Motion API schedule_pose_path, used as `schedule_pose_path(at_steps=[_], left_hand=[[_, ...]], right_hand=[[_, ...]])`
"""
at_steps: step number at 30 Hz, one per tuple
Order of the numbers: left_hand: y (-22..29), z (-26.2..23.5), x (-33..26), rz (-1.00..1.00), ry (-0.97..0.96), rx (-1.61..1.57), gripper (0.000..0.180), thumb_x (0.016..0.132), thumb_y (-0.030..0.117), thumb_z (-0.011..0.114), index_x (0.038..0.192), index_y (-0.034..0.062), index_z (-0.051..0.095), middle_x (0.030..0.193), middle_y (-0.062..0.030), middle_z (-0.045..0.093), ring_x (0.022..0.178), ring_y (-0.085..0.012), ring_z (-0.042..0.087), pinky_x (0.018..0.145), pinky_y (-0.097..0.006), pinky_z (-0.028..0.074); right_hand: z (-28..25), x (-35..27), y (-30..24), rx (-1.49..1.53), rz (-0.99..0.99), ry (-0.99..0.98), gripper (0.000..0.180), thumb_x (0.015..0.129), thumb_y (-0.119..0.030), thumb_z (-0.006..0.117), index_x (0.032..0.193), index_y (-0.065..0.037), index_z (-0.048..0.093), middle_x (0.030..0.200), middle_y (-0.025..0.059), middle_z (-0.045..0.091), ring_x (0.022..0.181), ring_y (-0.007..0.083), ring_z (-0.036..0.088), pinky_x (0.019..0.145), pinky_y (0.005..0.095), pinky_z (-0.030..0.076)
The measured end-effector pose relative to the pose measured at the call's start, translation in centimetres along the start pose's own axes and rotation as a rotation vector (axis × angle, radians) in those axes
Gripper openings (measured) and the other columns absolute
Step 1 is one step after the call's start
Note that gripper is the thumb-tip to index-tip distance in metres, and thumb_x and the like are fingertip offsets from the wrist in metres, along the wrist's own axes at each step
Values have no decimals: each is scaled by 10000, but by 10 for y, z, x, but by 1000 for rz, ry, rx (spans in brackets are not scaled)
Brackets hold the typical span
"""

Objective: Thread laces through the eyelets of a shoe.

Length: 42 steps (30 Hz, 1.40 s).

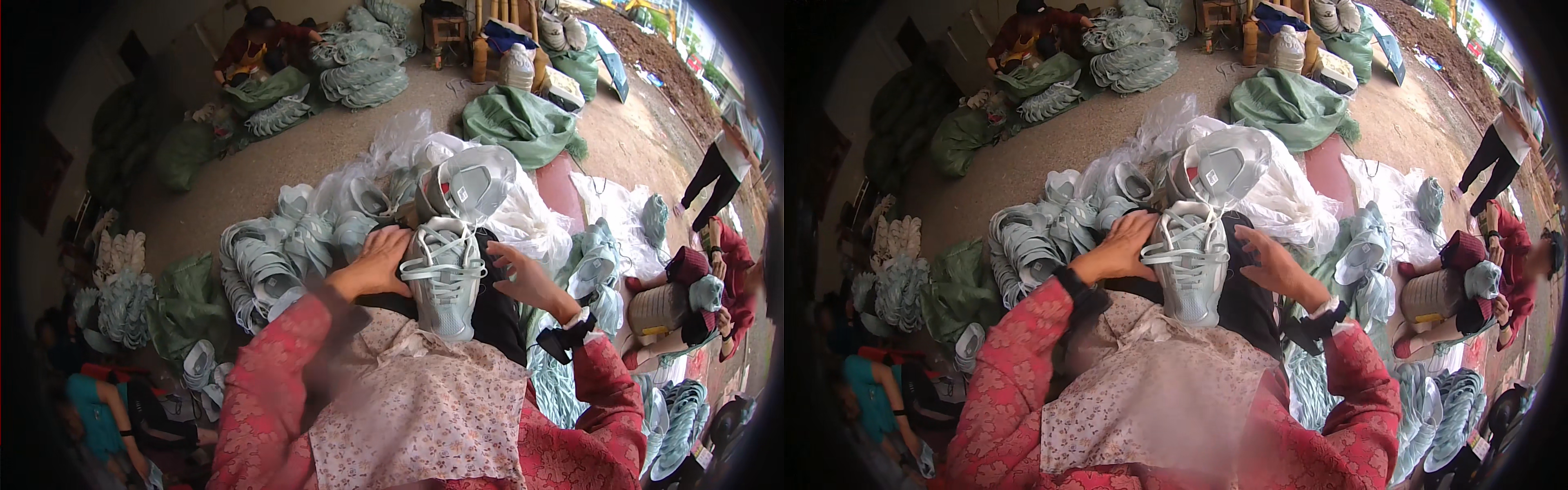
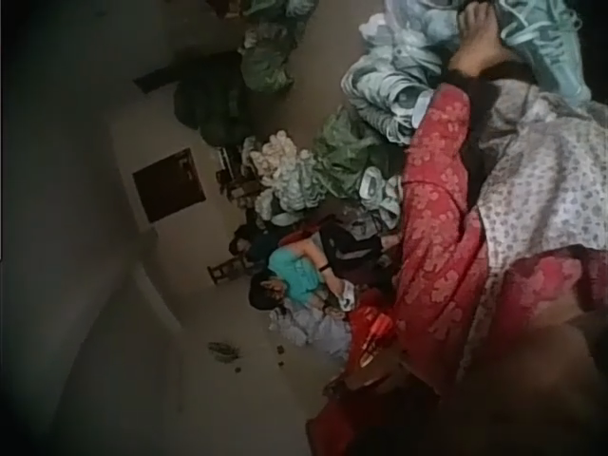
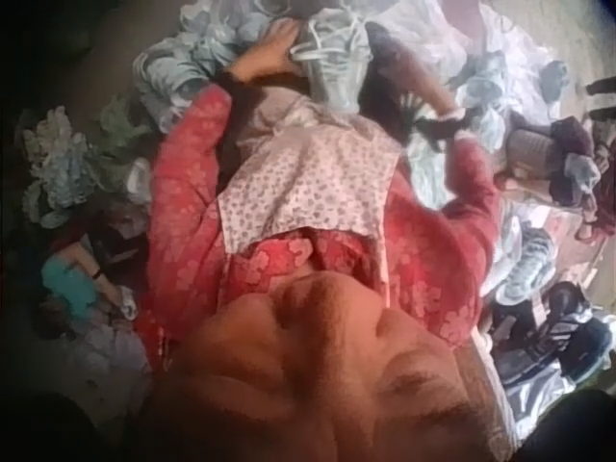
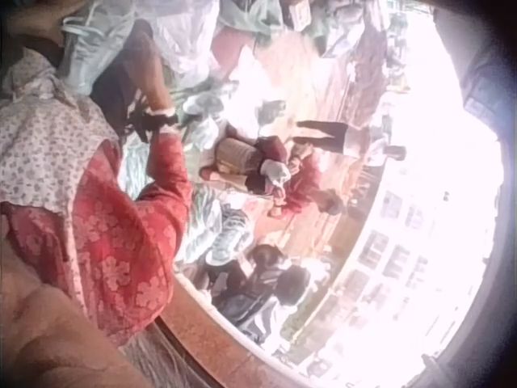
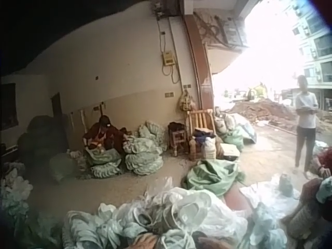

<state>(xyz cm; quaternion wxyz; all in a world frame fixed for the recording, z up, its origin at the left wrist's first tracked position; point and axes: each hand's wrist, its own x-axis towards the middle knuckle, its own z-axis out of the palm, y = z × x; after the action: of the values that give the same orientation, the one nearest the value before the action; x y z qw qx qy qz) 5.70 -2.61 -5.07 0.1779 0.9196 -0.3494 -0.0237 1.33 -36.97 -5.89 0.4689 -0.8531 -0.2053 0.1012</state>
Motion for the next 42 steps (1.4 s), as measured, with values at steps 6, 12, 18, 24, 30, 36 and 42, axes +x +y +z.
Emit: schedule_pose_path(at_steps=[6,12,18,24,30,36,42], left_hand=[[-13,19,14,115,163,-186,1013,605,364,894,1441,50,417,1283,-147,585,1217,-343,521,1108,-468,303],[12,11,37,-34,326,-498,661,733,210,803,1329,79,547,1159,-131,603,1082,-316,576,954,-380,447],[45,-34,90,207,403,-425,361,819,190,697,1161,82,658,918,-121,580,874,-313,623,756,-376,504],[31,-53,154,424,458,-130,299,765,240,705,1016,79,685,840,-90,595,849,-299,610,756,-395,475],[-5,-15,211,-383,483,46,372,860,402,636,849,47,747,930,-140,714,969,-338,641,886,-450,444],[12,-34,217,-506,120,29,598,845,574,604,880,-4,755,919,-233,711,1002,-388,655,902,-503,459],[-25,-37,162,205,163,-379,403,1003,394,511,1052,56,727,944,-85,682,924,-256,614,907,-339,373]], right_hand=[[14,25,10,89,-182,-55,1004,731,-33,792,1564,-49,233,1488,159,441,1320,270,475,1062,371,392],[12,18,-10,2,-121,-64,1360,557,-254,977,1586,-38,114,1608,169,263,1486,281,261,1202,380,203],[23,15,-32,750,-141,111,1303,587,-73,955,1583,-25,116,1583,145,309,1441,236,340,1172,384,286],[24,21,-22,1107,113,399,837,761,-89,781,1492,-36,379,1374,109,535,1234,207,539,1044,357,434],[16,52,-5,1310,79,403,454,901,-214,607,1305,-41,496,1243,89,565,1079,213,591,864,325,456],[-3,76,-14,733,295,460,331,913,-288,692,1099,-27,610,906,58,669,745,119,621,641,299,494],[-14,132,38,398,95,858,315,942,-299,638,1040,0,612,837,125,694,700,268,675,671,407,524]])
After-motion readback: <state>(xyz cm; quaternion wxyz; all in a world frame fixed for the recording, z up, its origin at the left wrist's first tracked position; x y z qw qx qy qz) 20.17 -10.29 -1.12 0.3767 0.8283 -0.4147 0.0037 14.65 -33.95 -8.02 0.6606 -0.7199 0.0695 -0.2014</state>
